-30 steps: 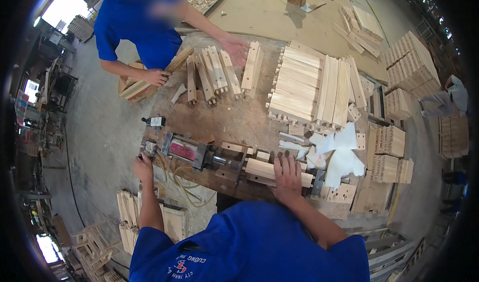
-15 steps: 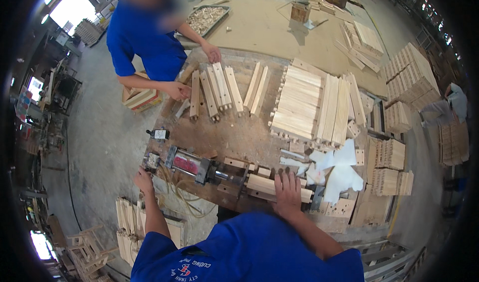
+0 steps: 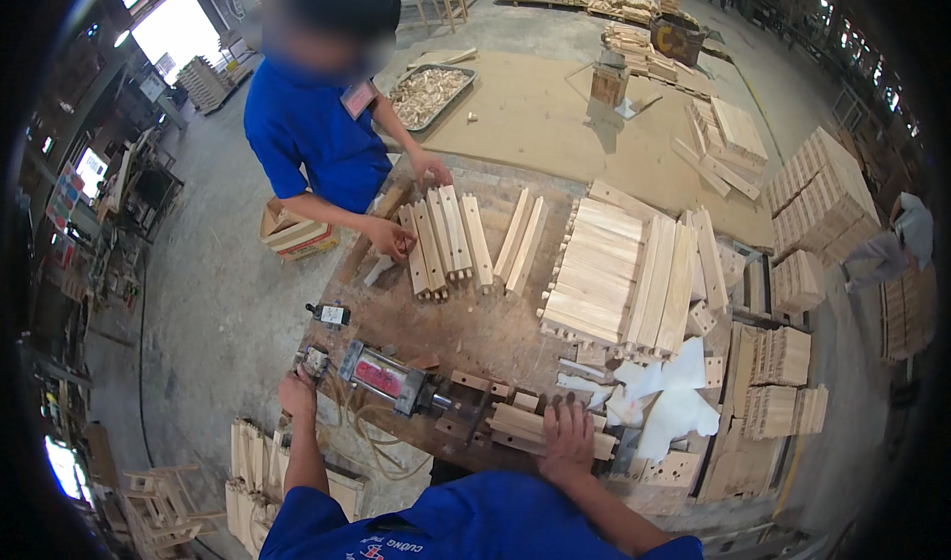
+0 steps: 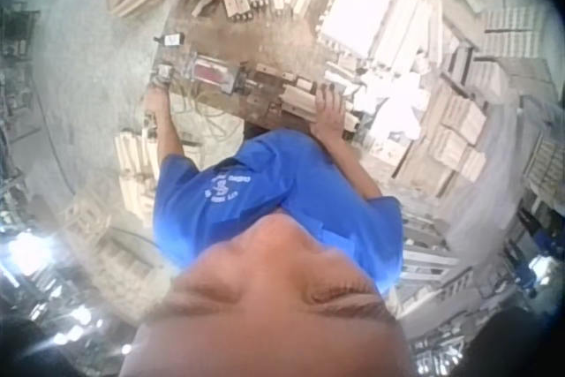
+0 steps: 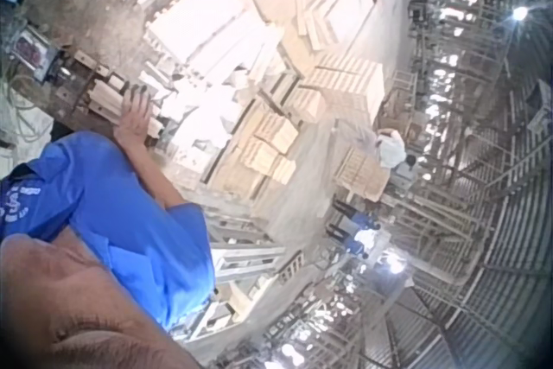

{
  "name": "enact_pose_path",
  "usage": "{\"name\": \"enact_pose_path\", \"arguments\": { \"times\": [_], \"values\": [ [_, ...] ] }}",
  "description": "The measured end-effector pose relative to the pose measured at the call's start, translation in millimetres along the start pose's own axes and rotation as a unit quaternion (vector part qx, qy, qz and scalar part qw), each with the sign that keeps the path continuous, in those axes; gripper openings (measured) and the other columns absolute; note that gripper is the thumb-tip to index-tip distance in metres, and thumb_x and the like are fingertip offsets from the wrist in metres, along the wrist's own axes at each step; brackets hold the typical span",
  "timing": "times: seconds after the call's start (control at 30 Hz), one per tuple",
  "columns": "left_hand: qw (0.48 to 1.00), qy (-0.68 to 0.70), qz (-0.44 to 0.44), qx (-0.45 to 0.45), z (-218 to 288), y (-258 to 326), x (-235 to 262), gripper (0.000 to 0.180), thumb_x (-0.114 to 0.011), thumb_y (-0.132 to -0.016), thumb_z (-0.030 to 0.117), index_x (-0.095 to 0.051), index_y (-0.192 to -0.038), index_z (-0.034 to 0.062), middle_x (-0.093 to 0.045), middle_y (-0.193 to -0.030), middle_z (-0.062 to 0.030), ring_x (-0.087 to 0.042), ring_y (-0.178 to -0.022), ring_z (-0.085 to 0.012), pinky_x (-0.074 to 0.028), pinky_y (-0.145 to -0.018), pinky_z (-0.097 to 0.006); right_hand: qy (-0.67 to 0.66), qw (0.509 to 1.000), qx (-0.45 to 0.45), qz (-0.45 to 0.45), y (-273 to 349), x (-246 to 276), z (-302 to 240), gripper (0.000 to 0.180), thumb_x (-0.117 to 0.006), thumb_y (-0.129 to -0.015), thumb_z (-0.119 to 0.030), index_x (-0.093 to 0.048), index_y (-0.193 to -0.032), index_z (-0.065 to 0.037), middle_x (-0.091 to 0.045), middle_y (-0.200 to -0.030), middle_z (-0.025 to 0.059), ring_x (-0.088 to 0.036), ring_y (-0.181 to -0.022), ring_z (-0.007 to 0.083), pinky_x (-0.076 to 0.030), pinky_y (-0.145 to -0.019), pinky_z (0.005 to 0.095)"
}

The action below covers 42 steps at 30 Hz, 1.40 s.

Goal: The person assembles small wooden components by inserting dowels into pre-drilled holes and stacking the finished pieces on a workbench. The person repeatedly picks up wooden parts, aligns them, and secures them with dowels in a furniture workshop.

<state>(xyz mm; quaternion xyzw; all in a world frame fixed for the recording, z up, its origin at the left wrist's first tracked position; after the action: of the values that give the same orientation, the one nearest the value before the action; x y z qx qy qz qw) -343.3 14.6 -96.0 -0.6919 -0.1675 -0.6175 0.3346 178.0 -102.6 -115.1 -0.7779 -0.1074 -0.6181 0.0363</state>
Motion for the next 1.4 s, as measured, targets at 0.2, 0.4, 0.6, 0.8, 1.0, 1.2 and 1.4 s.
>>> {"name": "enact_pose_path", "arguments": {
  "times": [0.2,0.4,0.6,0.8,1.0,1.2,1.4],
  "values": [
    [0.999,0.043,0.011,0.017,3.7,-0.1,2.1,0.051,-0.056,-0.104,0.047,-0.075,-0.096,-0.0001,-0.074,-0.082,-0.0254,-0.073,-0.076,-0.0459,-0.057,-0.069,-0.056,-0.017,1.000,0.001,0.008,-1.9,5.6,1.8,0.106,-0.089,-0.073,-0.043,-0.037,-0.156,-0.005,-0.041,-0.155,0.0236,-0.032,-0.149,0.0501,-0.023,-0.123,0.0651],
    [0.899,0.401,-0.096,0.148,-12.4,1.2,1.7,0.051,-0.054,-0.107,0.041,-0.074,-0.094,-0.0039,-0.076,-0.079,-0.0170,-0.071,-0.062,-0.0258,-0.054,-0.060,-0.042,-0.056,0.998,0.027,0.017,1.0,20.6,4.3,0.102,-0.091,-0.072,-0.041,-0.042,-0.154,-0.006,-0.048,-0.149,0.0232,-0.043,-0.142,0.0465,-0.031,-0.120,0.0597],
    [0.909,0.384,-0.099,0.126,-14.9,6.0,2.4,0.058,-0.052,-0.108,0.046,-0.075,-0.093,-0.0043,-0.075,-0.072,-0.0124,-0.069,-0.059,-0.0220,-0.053,-0.058,-0.040,-0.058,0.995,0.065,-0.038,-5.1,41.1,31.5,0.066,-0.086,-0.080,-0.036,-0.059,-0.133,-0.006,-0.060,-0.120,0.0165,-0.063,-0.114,0.0364,-0.051,-0.097,0.0489],
    [0.936,0.336,-0.079,0.074,-22.7,7.2,0.8,0.061,-0.050,-0.107,0.050,-0.076,-0.092,-0.0031,-0.076,-0.073,-0.0131,-0.070,-0.061,-0.0245,-0.054,-0.063,-0.043,-0.004,0.990,0.095,-0.106,-16.2,44.4,40.7,0.049,-0.077,-0.087,-0.036,-0.061,-0.123,-0.006,-0.065,-0.111,0.0148,-0.068,-0.104,0.0345,-0.055,-0.088,0.0477],
    [0.933,0.346,-0.074,0.069,-26.5,4.4,-2.9,0.060,-0.050,-0.107,0.049,-0.075,-0.089,-0.0019,-0.075,-0.071,-0.0135,-0.071,-0.066,-0.0314,-0.053,-0.068,-0.047,0.022,0.992,0.088,-0.085,-17.3,43.9,36.9,0.048,-0.076,-0.086,-0.035,-0.059,-0.120,-0.004,-0.065,-0.107,0.0150,-0.068,-0.099,0.0348,-0.056,-0.083,0.0475],
    [0.949,0.311,-0.028,0.048,-26.8,6.9,-4.0,0.059,-0.050,-0.107,0.047,-0.075,-0.088,-0.0026,-0.075,-0.074,-0.0166,-0.072,-0.075,-0.0399,-0.052,-0.073,-0.052,0.015,0.987,0.119,-0.105,-25.3,42.4,39.2,0.049,-0.077,-0.085,-0.036,-0.058,-0.116,-0.003,-0.066,-0.102,0.0161,-0.070,-0.093,0.0363,-0.057,-0.079,0.0484],
    [0.963,0.265,-0.025,0.027,-26.6,4.6,-1.4,0.059,-0.050,-0.108,0.047,-0.074,-0.089,-0.0031,-0.076,-0.077,-0.0188,-0.073,-0.075,-0.0410,-0.053,-0.073,-0.052,-0.022,0.991,0.088,-0.096,-22.4,75.6,36.8,0.047,-0.077,-0.084,-0.031,-0.059,-0.115,-0.002,-0.067,-0.105,0.0200,-0.070,-0.093,0.0393,-0.058,-0.079,0.0493]
  ]
}}
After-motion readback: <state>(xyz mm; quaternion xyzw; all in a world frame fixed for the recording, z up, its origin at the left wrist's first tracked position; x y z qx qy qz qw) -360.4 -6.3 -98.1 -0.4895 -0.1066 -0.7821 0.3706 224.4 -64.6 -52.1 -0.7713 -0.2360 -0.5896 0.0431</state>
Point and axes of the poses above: each hand's wrist, its own y-axis away from the middle knuckle, its own x-axis out of the back of the hand, z = x × y, the point moved 1 cm from there along -y, towards the middle knuckle
